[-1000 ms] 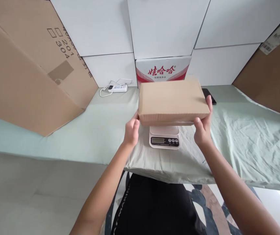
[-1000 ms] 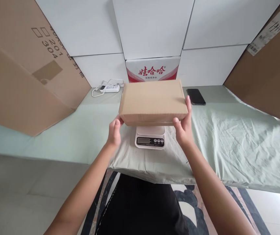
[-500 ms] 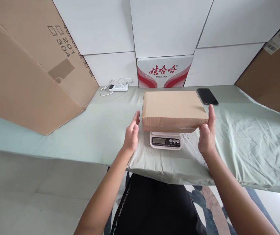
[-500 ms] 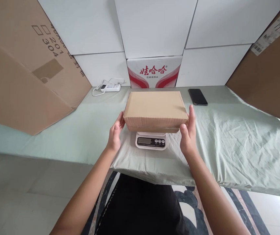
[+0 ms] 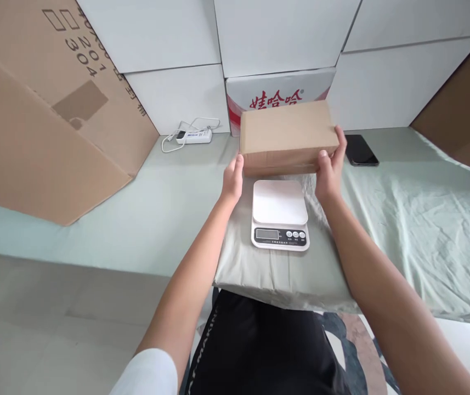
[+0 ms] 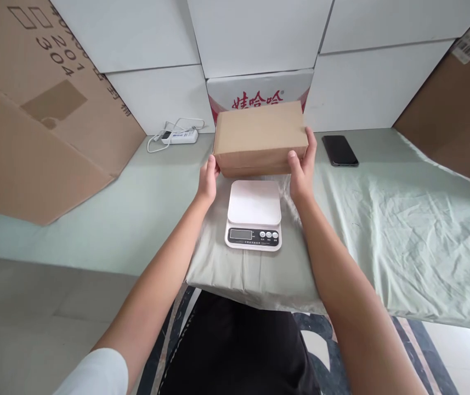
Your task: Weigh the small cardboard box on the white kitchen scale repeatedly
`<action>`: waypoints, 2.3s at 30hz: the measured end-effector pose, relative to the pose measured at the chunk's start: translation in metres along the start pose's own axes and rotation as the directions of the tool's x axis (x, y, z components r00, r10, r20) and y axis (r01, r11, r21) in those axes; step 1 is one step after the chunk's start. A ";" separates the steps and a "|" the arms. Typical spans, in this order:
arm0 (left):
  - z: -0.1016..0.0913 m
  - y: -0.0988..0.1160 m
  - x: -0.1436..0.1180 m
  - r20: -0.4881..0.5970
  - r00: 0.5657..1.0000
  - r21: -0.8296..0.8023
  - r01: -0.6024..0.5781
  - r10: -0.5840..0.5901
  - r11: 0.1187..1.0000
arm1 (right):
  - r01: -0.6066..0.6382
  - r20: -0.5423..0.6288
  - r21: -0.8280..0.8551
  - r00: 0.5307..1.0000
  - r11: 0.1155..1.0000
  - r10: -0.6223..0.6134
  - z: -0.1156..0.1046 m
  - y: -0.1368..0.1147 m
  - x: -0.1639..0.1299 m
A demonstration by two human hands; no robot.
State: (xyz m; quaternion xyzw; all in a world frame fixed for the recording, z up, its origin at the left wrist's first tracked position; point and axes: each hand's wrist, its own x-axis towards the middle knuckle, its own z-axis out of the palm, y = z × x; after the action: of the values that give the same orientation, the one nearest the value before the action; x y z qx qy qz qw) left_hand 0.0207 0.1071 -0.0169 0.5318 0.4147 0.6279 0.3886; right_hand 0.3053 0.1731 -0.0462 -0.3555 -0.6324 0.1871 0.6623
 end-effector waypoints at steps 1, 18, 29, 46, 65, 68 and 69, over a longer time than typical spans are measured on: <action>0.000 -0.010 0.002 -0.009 1.000 0.003 0.011 -0.011 1.000 | -0.007 -0.002 0.010 1.000 1.000 0.007 0.003 0.015 -0.003; -0.007 -0.039 0.006 -0.042 0.993 0.017 0.108 -0.107 0.994 | -0.109 -0.018 -0.055 0.994 0.993 0.108 -0.004 0.047 -0.019; -0.007 -0.031 -0.003 0.023 0.983 0.078 0.182 -0.185 0.980 | -0.245 0.040 0.045 0.969 0.969 0.243 -0.006 0.028 -0.021; -0.003 0.013 -0.025 -0.034 0.997 0.039 -0.072 0.074 0.997 | 0.021 0.045 -0.113 0.999 0.993 -0.016 -0.014 -0.041 -0.018; -0.018 0.035 -0.131 -0.012 0.997 -0.070 0.080 -0.081 0.994 | 0.026 0.042 -0.172 0.999 0.985 -0.019 -0.057 -0.073 -0.099; -0.019 0.035 -0.131 -0.027 0.997 -0.069 0.075 -0.077 0.995 | 0.058 0.052 -0.186 0.997 0.981 -0.049 -0.055 -0.083 -0.099; -0.020 0.035 -0.132 -0.032 0.997 -0.063 0.074 -0.076 0.995 | 0.056 0.050 -0.194 0.998 0.979 -0.047 -0.055 -0.086 -0.099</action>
State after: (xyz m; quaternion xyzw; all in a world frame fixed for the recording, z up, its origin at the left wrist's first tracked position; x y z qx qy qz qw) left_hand 0.0167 -0.0295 -0.0316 0.4925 0.4215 0.6345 0.4209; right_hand 0.3282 0.0332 -0.0522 -0.3979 -0.6716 0.1147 0.6144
